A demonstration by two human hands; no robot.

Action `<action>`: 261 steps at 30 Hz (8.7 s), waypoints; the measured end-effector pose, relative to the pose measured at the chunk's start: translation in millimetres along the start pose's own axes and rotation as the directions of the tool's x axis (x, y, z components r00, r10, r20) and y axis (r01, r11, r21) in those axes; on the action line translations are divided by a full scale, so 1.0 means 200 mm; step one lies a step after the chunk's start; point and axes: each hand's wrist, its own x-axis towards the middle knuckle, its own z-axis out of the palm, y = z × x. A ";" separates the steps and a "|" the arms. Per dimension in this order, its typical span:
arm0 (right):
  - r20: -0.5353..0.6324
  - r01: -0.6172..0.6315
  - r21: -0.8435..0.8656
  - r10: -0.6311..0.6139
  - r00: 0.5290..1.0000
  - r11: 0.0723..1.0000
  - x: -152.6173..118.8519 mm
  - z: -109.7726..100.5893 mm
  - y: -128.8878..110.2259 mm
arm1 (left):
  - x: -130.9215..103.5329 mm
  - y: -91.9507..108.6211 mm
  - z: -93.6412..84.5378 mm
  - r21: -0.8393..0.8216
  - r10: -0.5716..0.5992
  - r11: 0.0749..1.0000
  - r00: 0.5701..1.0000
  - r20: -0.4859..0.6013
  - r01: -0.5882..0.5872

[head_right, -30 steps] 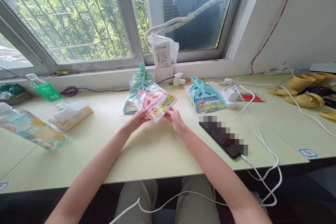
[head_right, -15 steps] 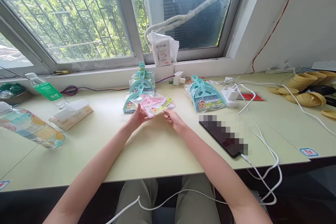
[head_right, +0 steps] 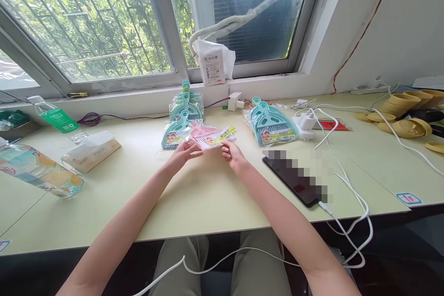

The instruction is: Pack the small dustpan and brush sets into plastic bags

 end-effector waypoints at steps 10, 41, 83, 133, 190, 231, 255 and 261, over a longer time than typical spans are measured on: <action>-0.017 0.011 -0.012 -0.011 1.000 1.000 -0.05 0.03 -0.01 | -0.02 0.05 0.06 0.206 -0.090 0.971 0.982 -0.168 0.125; 0.067 0.028 -0.079 -0.023 0.997 0.996 -0.04 0.05 0.06 | 0.01 -0.09 0.08 -0.097 -0.090 0.994 0.878 -0.471 0.050; -0.042 0.173 -0.108 -0.179 0.983 0.979 0.05 -0.04 0.04 | 0.01 -0.02 0.01 -0.188 -0.364 0.923 0.921 -0.142 0.336; -0.026 0.301 0.078 -0.300 0.954 0.950 0.08 -0.05 0.05 | -0.03 0.07 0.01 0.063 -0.415 0.910 0.901 0.123 0.411; 0.106 0.389 0.043 -0.392 0.914 0.920 0.01 0.04 0.08 | 0.01 -0.01 0.00 -0.205 -0.250 0.956 0.950 -0.189 0.211; -0.097 0.411 0.092 -0.402 0.910 0.907 0.06 0.00 0.03 | -0.05 0.01 0.10 -0.113 -0.110 0.988 0.992 -0.063 0.103; 0.062 0.484 0.113 -0.492 0.868 0.868 0.01 0.05 0.04 | -0.04 0.03 0.10 -0.041 -0.124 0.990 0.972 0.200 0.134; 0.001 0.440 0.116 -0.443 0.897 0.891 0.03 0.04 0.04 | 0.00 0.04 0.04 -0.060 -0.014 0.998 0.997 -0.081 0.009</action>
